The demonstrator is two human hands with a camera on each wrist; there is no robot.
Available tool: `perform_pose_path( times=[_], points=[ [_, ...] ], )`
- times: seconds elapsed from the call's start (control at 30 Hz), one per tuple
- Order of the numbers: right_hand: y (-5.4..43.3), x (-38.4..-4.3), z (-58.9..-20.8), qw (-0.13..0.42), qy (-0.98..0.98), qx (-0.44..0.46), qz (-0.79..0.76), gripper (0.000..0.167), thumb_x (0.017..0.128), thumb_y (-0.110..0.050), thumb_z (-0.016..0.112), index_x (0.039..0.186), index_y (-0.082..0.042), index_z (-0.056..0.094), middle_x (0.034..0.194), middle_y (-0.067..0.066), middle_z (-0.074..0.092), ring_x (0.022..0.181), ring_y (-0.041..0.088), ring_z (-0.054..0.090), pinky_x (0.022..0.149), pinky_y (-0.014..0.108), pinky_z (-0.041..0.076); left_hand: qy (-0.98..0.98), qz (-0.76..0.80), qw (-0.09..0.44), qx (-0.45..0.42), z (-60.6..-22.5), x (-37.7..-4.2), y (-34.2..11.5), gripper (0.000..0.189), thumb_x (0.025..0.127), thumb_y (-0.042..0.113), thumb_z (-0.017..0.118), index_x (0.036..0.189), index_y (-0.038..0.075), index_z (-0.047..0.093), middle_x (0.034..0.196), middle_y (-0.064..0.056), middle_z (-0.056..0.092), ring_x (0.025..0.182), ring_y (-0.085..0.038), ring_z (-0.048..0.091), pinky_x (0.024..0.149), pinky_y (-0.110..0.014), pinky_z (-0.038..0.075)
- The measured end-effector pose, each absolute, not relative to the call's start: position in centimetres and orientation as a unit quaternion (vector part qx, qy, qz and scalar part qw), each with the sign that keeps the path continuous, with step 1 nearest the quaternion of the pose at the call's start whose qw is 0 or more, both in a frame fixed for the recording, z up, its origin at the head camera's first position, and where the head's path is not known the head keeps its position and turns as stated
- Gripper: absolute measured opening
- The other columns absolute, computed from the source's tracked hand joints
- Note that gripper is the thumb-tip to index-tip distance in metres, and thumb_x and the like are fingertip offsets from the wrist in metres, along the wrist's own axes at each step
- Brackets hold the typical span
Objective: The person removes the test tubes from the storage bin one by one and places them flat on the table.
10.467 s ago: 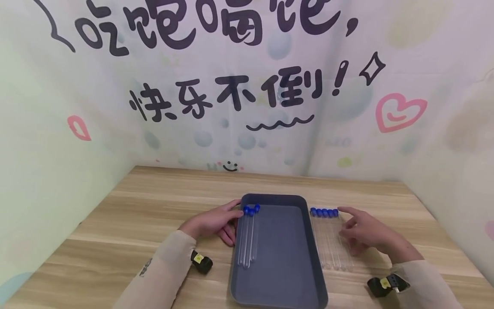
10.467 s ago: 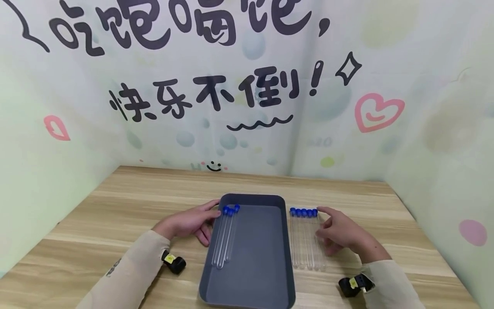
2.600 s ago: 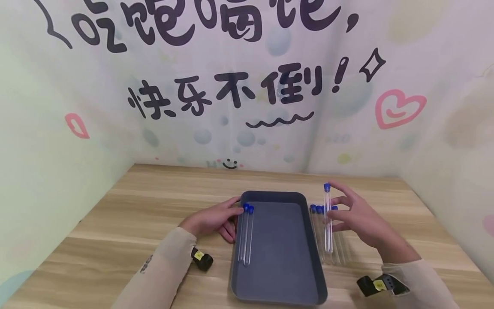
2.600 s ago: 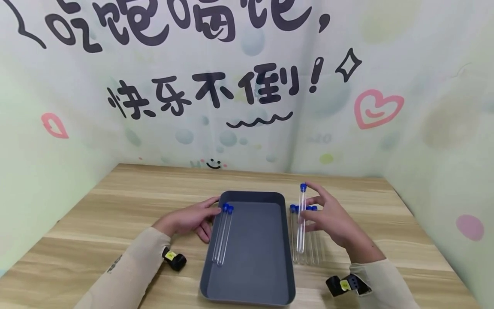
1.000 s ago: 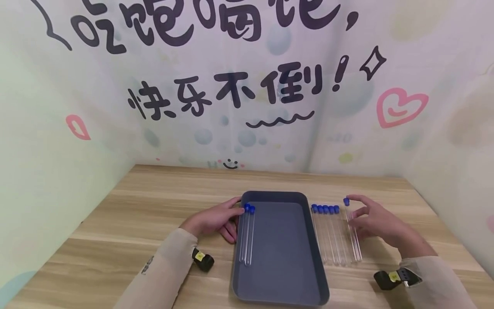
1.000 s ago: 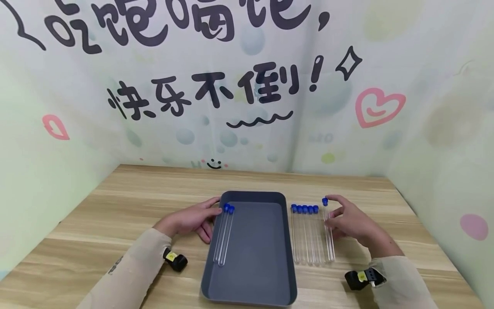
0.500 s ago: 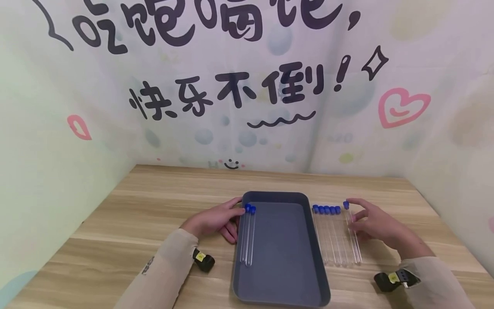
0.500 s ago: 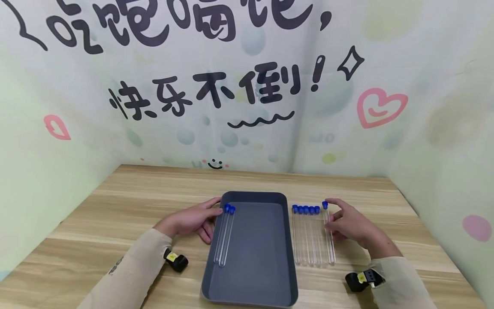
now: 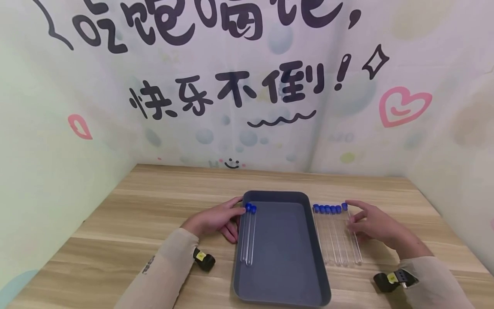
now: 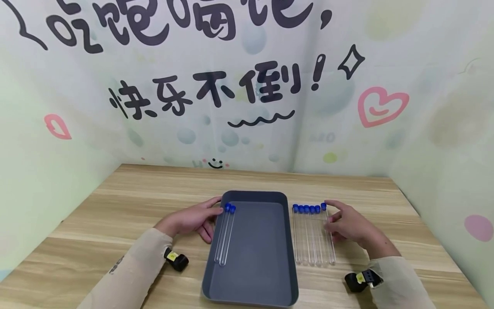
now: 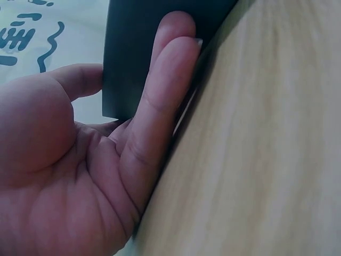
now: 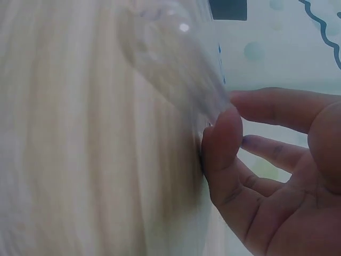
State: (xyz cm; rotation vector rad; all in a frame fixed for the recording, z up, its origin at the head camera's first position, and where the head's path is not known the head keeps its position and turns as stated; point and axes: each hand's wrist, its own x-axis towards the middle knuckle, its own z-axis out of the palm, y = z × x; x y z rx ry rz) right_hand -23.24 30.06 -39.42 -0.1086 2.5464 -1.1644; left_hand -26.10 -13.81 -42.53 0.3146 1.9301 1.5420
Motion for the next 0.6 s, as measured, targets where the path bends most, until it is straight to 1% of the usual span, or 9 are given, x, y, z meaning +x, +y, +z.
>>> perform_pose_path(
  times=[0.17, 0.33, 0.47, 0.6],
  points=[
    [29.90, -23.18, -39.30, 0.164, 0.900, -0.044, -0.401, 0.079, 0.093, -0.010, 0.068, 0.155, 0.004, 0.021, 0.115, 0.027, 0.058, 0.083, 0.021, 0.064, 0.072, 0.036, 0.061, 0.735, 0.587, 0.320, 0.119, -42.54, -26.09, -13.83, 0.056, 0.108, 0.034, 0.042, 0.159, 0.037, 0.018, 0.093, -0.018, 0.060, 0.062, -0.021, 0.069, 0.062, -0.042, 0.064],
    [29.83, -23.14, -39.28, 0.164, 0.899, -0.039, -0.404, 0.077, 0.093, -0.009, 0.067, 0.154, 0.005, 0.021, 0.115, 0.028, 0.058, 0.082, 0.021, 0.064, 0.072, 0.035, 0.061, 0.735, 0.586, 0.319, 0.120, -42.50, -26.04, -13.86, 0.057, 0.108, 0.034, 0.043, 0.159, 0.037, 0.018, 0.094, -0.018, 0.059, 0.062, -0.021, 0.069, 0.062, -0.043, 0.064],
    [29.91, -23.20, -39.35, 0.154, 0.903, -0.034, -0.399, 0.076, 0.094, -0.011, 0.066, 0.154, 0.004, 0.022, 0.116, 0.028, 0.059, 0.082, 0.021, 0.065, 0.071, 0.036, 0.061, 0.737, 0.584, 0.318, 0.121, -42.45, -25.99, -13.85, 0.057, 0.108, 0.034, 0.042, 0.159, 0.036, 0.018, 0.094, -0.018, 0.059, 0.063, -0.021, 0.069, 0.062, -0.043, 0.064],
    [29.89, -23.25, -39.22, 0.128, 0.915, -0.038, -0.381, 0.072, 0.096, -0.017, 0.065, 0.153, 0.003, 0.026, 0.116, 0.029, 0.060, 0.079, 0.021, 0.065, 0.069, 0.035, 0.060, 0.737, 0.585, 0.316, 0.120, -42.47, -25.98, -13.85, 0.056, 0.108, 0.034, 0.042, 0.159, 0.036, 0.018, 0.094, -0.018, 0.059, 0.063, -0.021, 0.069, 0.062, -0.043, 0.064]
  ],
)
